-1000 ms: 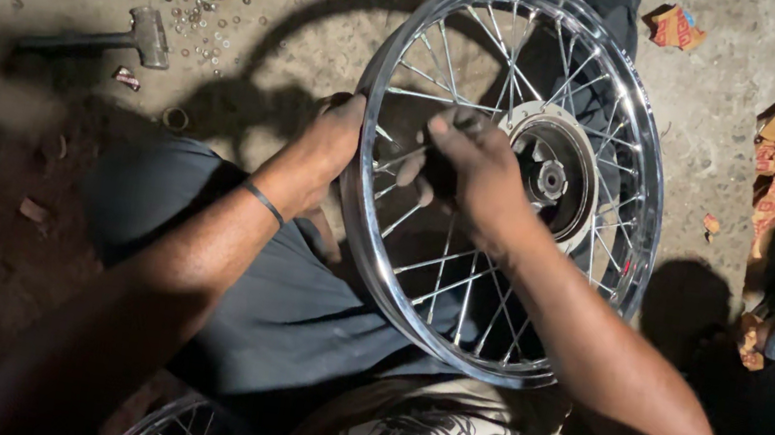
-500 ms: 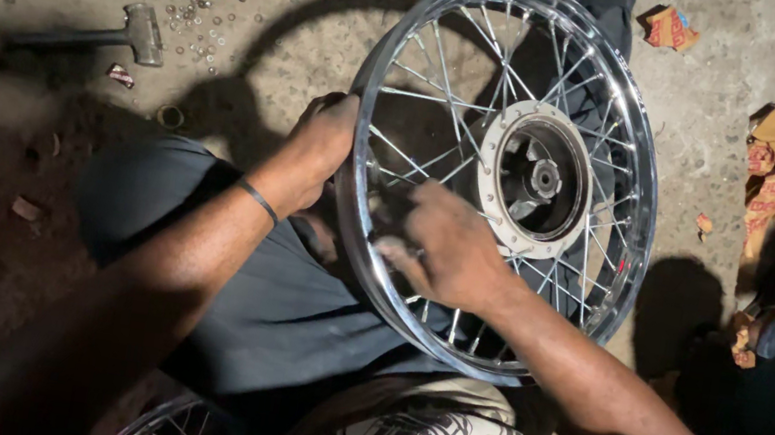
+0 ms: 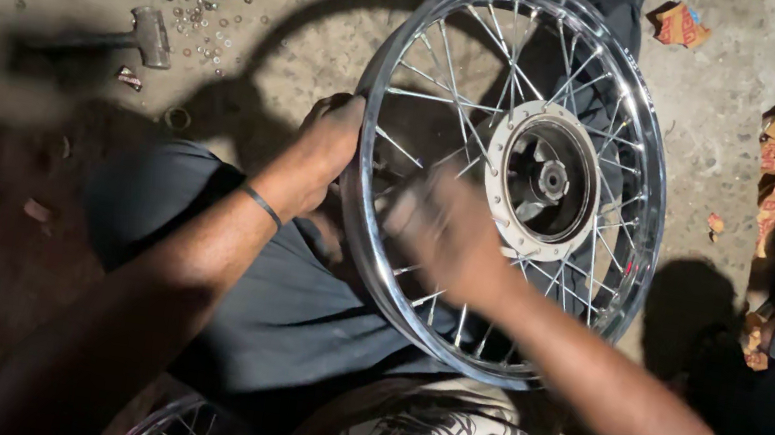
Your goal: The person sits on the floor and uses a spoke wrench to tighten the spokes on a motorcycle wheel. They systematically rotate the wheel and adjust individual spokes to true the rim.
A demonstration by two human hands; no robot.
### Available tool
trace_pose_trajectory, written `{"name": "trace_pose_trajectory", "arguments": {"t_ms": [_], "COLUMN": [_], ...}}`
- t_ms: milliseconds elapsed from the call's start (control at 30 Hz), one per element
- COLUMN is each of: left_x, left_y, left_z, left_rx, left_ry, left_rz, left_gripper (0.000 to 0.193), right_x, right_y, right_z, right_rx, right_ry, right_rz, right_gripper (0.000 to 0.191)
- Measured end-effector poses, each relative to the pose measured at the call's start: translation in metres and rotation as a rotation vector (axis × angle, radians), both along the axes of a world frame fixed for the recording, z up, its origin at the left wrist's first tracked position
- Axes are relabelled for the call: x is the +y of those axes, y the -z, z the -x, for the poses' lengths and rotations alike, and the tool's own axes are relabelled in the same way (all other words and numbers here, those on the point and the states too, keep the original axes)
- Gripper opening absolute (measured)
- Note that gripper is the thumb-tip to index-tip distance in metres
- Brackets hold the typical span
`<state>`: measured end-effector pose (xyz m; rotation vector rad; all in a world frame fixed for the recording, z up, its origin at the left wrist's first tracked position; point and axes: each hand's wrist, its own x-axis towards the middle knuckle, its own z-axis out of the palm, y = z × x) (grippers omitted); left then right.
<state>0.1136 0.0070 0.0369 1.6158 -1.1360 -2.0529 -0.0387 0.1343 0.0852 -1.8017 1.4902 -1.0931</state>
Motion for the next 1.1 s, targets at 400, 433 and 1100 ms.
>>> {"name": "trace_pose_trajectory", "arguments": {"t_ms": [400, 433, 1100], "left_x": [0.000, 0.000, -0.002], "left_y": [-0.019, -0.022, 0.007], "left_z": [0.003, 0.003, -0.001], "left_rx": [0.150, 0.033, -0.071], "left_ry": [0.078, 0.057, 0.010], "left_rz": [-0.055, -0.151, -0.007], "left_gripper": [0.043, 0.042, 0.029], "right_x": [-0.061, -0.062, -0.009], "right_y": [-0.006, -0.007, 0.001], "right_z": [0.017, 0.014, 0.000], "right_rx": [-0.914, -0.867, -0.080], "right_ry": [0.297, 0.275, 0.045], "right_rz": [-0.868, -0.783, -0.183], "right_gripper": [0.027, 0.027, 0.021]}}
